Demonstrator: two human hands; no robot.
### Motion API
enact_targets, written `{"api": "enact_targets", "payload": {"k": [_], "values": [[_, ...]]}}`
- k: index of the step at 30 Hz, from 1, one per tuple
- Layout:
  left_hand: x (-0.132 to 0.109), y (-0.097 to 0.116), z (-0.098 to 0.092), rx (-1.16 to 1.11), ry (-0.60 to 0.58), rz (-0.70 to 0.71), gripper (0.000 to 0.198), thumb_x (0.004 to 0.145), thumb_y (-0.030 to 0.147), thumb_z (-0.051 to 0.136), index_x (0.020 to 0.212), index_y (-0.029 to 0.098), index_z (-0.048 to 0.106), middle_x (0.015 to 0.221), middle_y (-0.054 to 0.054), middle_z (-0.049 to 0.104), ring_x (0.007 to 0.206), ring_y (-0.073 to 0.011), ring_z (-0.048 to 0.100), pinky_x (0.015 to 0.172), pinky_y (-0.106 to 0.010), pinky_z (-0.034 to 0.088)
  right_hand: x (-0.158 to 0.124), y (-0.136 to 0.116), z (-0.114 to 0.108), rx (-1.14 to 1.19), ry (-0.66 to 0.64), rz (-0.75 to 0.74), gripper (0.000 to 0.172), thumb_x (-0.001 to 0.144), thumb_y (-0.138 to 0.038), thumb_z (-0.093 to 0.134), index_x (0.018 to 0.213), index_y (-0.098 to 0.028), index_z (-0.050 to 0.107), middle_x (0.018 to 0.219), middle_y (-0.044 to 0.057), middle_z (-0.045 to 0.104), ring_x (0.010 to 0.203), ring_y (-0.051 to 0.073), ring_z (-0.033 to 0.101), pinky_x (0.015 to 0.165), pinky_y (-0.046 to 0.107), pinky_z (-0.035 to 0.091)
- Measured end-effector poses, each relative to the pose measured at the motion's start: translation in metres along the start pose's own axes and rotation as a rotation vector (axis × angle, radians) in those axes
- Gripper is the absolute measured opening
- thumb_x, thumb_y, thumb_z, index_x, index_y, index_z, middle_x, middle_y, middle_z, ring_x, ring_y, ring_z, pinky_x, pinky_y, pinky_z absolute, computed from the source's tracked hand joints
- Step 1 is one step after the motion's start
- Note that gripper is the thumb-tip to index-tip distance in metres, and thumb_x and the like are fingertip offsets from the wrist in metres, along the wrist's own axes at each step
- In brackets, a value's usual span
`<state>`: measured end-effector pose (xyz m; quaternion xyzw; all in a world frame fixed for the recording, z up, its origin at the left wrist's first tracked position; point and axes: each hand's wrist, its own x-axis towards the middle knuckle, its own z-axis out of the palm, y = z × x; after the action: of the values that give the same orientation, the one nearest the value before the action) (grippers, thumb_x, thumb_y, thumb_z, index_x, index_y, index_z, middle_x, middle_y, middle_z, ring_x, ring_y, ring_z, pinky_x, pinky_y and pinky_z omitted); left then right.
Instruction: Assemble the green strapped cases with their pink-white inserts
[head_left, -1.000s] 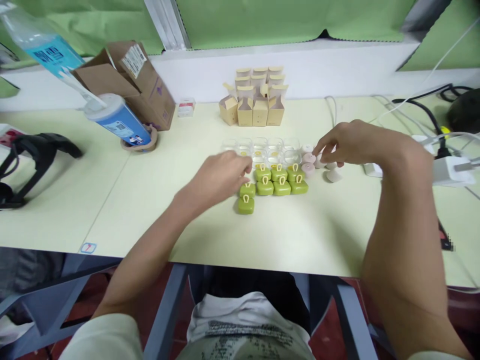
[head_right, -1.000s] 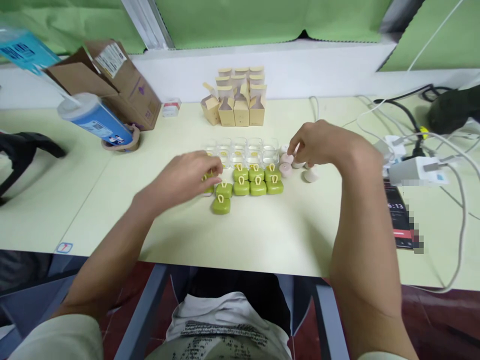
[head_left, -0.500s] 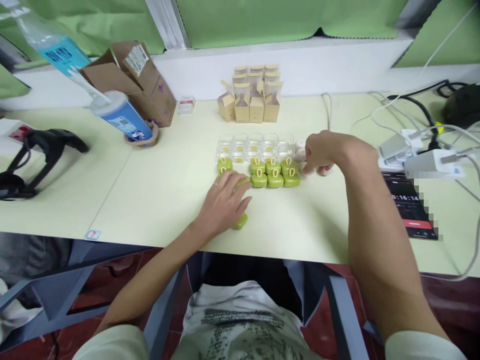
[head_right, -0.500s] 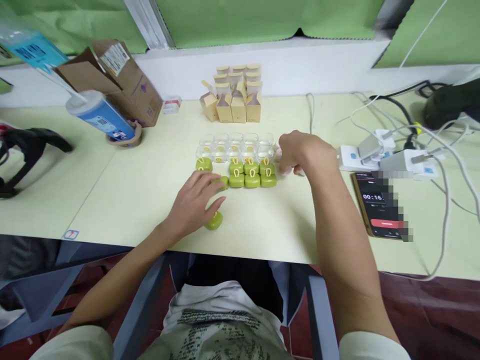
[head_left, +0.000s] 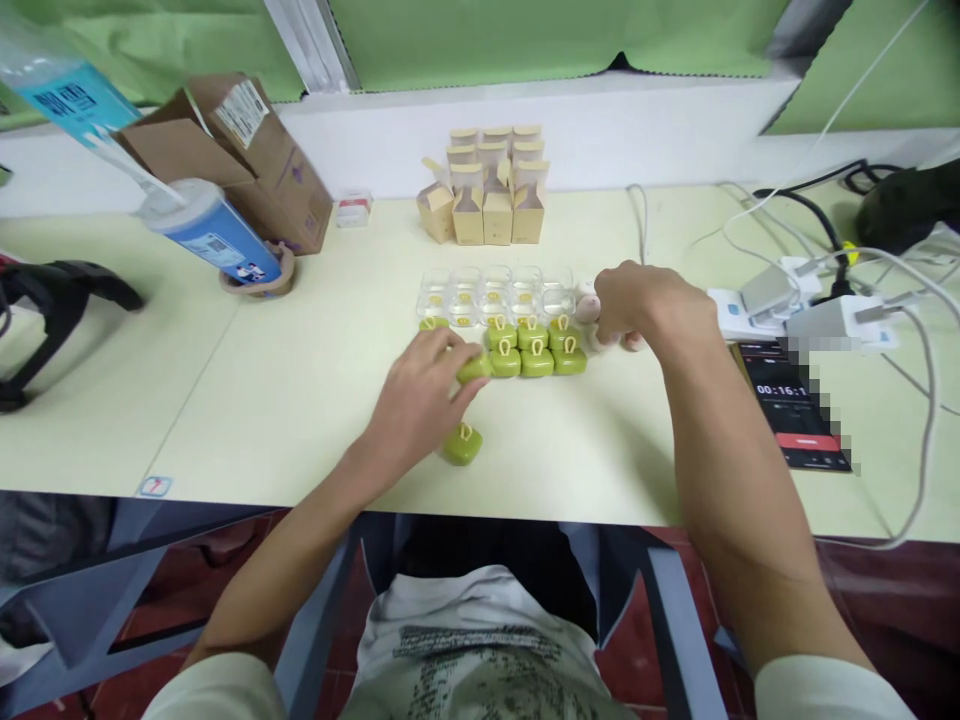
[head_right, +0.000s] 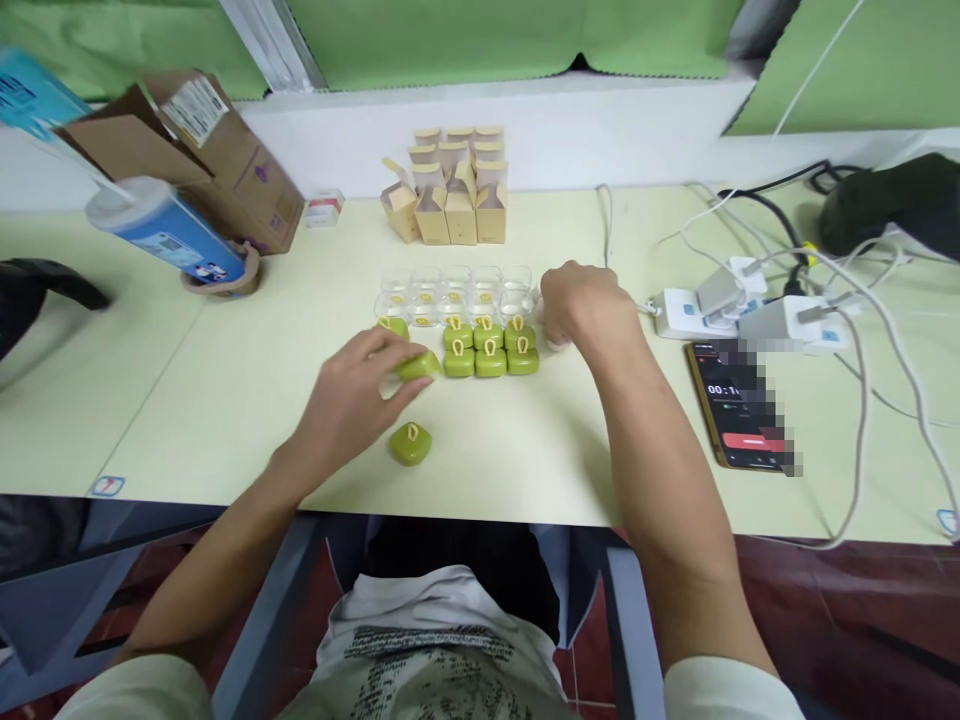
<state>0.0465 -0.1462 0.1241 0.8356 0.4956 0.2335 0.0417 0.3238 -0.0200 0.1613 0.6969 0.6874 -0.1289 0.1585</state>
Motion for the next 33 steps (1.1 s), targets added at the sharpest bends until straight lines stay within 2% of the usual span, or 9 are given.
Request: {"api": "enact_targets", "payload": {"k": [3,5,8,11,16,22,26,29,33], "values": [[0.025,-0.012,-0.011,-0.33,0.141,-0.1,0.032,0.101,0.035,0.076,0.131,0.025,0.079,0.119,-0.009,0.07,0.108,-0.0236,0.073,0.096,-0.04,0.068,-0.014,0.005,-0.012,0.009,-0.062,-0.012,0.022,0.073,-0.014,0.09,0.093,-0.019,0.083,0.079,0.014,0.079,0.085,0.038,0.08,0.076,0.048,0.062],[0.045,-0.026,-0.012,-0.559,0.147,-0.149,0.038,0.099,0.036,0.077,0.135,0.024,0.078,0.127,-0.01,0.07,0.117,-0.0239,0.073,0.095,-0.037,0.067,-0.022,0.014,-0.022,-0.004,-0.043,-0.05,0.024,0.081,-0.018,0.084,0.105,-0.021,0.084,0.089,0.013,0.082,0.087,0.034,0.079,0.076,0.046,0.06],[0.063,-0.047,-0.005,-0.796,0.074,-0.131,0.055,0.095,0.049,0.082,0.143,0.024,0.071,0.132,-0.011,0.073,0.124,-0.0265,0.074,0.102,-0.044,0.067,-0.03,0.03,-0.036,0.049,0.086,-0.109,0.026,0.092,-0.026,0.076,0.116,-0.028,0.084,0.109,0.009,0.084,0.1,0.032,0.078,0.083,0.045,0.06],[0.058,-0.062,0.004,-0.988,0.0,-0.128,0.074,0.087,0.072,0.081,0.14,0.024,0.066,0.136,-0.015,0.073,0.125,-0.0313,0.076,0.096,-0.046,0.07,-0.035,0.031,-0.039,0.344,0.092,-0.297,0.03,0.093,-0.026,0.072,0.122,-0.029,0.082,0.113,0.008,0.084,0.103,0.032,0.08,0.088,0.045,0.063],[0.041,-0.071,0.012,-1.234,-0.165,-0.183,0.085,0.072,0.08,0.086,0.131,0.027,0.056,0.153,-0.018,0.066,0.132,-0.0355,0.075,0.091,-0.044,0.072,-0.047,-0.003,-0.011,0.938,0.053,-0.582,0.047,0.097,-0.039,0.059,0.14,-0.027,0.073,0.138,0.011,0.079,0.12,0.033,0.077,0.097,0.048,0.068],[0.038,-0.069,0.016,-1.324,-0.131,-0.163,0.086,0.073,0.082,0.082,0.134,0.028,0.055,0.147,-0.018,0.069,0.128,-0.0369,0.076,0.08,-0.043,0.07,-0.061,-0.043,0.035,1.283,0.097,-0.526,0.063,0.102,-0.031,0.04,0.16,-0.018,0.061,0.142,0.015,0.077,0.122,0.031,0.075,0.101,0.05,0.067],[0.038,-0.069,0.021,-1.535,-0.131,-0.115,0.069,0.071,0.055,0.099,0.123,0.025,0.064,0.139,-0.014,0.073,0.115,-0.0318,0.079,0.076,-0.037,0.068,-0.055,-0.052,0.066,1.287,0.45,-0.663,0.048,0.104,-0.043,0.062,0.15,-0.03,0.071,0.132,0.008,0.078,0.114,0.028,0.074,0.1,0.05,0.065],[0.038,-0.068,0.027,-1.589,-0.113,-0.06,0.059,0.07,0.034,0.104,0.117,0.022,0.071,0.126,-0.01,0.078,0.107,-0.0244,0.078,0.082,-0.032,0.066,-0.051,-0.057,0.083,1.279,0.745,-0.785,0.053,0.097,-0.046,0.082,0.148,-0.039,0.069,0.125,0.005,0.076,0.11,0.026,0.075,0.094,0.047,0.067],[0.037,-0.064,0.033,-1.571,-0.15,-0.073,0.056,0.068,0.027,0.107,0.116,0.023,0.078,0.117,-0.008,0.079,0.105,-0.0199,0.076,0.094,-0.032,0.064,-0.059,-0.068,0.088,1.255,0.921,-0.91,0.036,0.099,-0.043,0.083,0.133,-0.035,0.072,0.12,0.007,0.077,0.115,0.028,0.077,0.093,0.046,0.069]]}}
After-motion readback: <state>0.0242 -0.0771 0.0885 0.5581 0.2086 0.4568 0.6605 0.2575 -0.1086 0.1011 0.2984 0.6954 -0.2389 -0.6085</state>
